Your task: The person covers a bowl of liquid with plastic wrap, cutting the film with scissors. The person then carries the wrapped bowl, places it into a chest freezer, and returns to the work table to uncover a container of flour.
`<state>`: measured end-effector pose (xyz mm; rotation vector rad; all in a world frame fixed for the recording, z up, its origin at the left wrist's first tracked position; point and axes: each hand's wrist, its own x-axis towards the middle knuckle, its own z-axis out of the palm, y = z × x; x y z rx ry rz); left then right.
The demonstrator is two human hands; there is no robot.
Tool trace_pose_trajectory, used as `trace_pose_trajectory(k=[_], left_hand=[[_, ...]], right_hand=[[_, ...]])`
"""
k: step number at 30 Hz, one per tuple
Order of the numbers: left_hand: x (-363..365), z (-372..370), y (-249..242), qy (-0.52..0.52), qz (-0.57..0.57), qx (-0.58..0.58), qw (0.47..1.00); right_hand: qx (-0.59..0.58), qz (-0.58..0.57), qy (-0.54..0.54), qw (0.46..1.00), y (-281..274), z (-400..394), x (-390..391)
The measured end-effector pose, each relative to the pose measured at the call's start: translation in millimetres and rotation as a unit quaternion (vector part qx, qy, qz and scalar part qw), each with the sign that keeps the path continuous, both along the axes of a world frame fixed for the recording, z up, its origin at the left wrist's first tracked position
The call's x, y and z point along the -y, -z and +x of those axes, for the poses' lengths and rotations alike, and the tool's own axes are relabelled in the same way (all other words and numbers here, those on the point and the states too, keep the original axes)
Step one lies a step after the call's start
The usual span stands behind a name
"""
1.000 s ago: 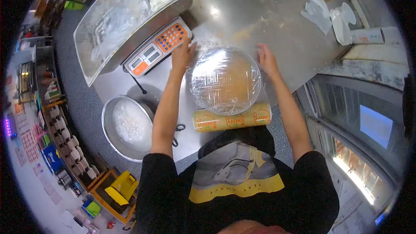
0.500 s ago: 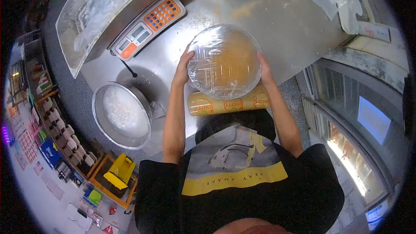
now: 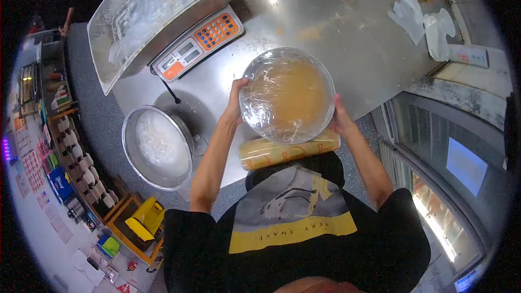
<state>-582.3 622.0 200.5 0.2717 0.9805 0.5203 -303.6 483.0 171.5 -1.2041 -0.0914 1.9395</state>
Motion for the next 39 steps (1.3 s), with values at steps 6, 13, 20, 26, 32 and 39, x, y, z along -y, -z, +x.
trace_pose_trajectory(k=[6, 13, 20, 26, 32, 39], left_hand=[[-34.2, 24.4, -37.4, 0.027, 0.018, -0.006, 0.999], [-130.1, 90.7, -86.0, 0.01, 0.168, 0.065, 0.984], [-169.0, 115.3, -186.4, 0.033, 0.237, -0.024, 0.971], [-139.2, 73.1, -216.2, 0.083, 0.261, -0.027, 0.961], [-53.1, -4.8, -182.0, 0.121, 0.262, -0.134, 0.948], [74.0, -104.7, -89.3, 0.089, 0.101, -0.107, 0.985]], right_hand=[[0.038, 0.053, 0.004, 0.998, -20.1, 31.1, -26.8], [0.144, 0.146, 0.015, 0.979, -122.6, 99.5, -168.0], [0.184, 0.243, 0.056, 0.951, -209.3, 117.7, -191.5], [0.135, 0.271, 0.073, 0.95, -218.1, 54.5, -129.5], [0.016, 0.189, 0.082, 0.979, -149.8, -24.7, -50.9], [-0.001, 0.097, 0.024, 0.995, -62.7, -100.9, 43.0]])
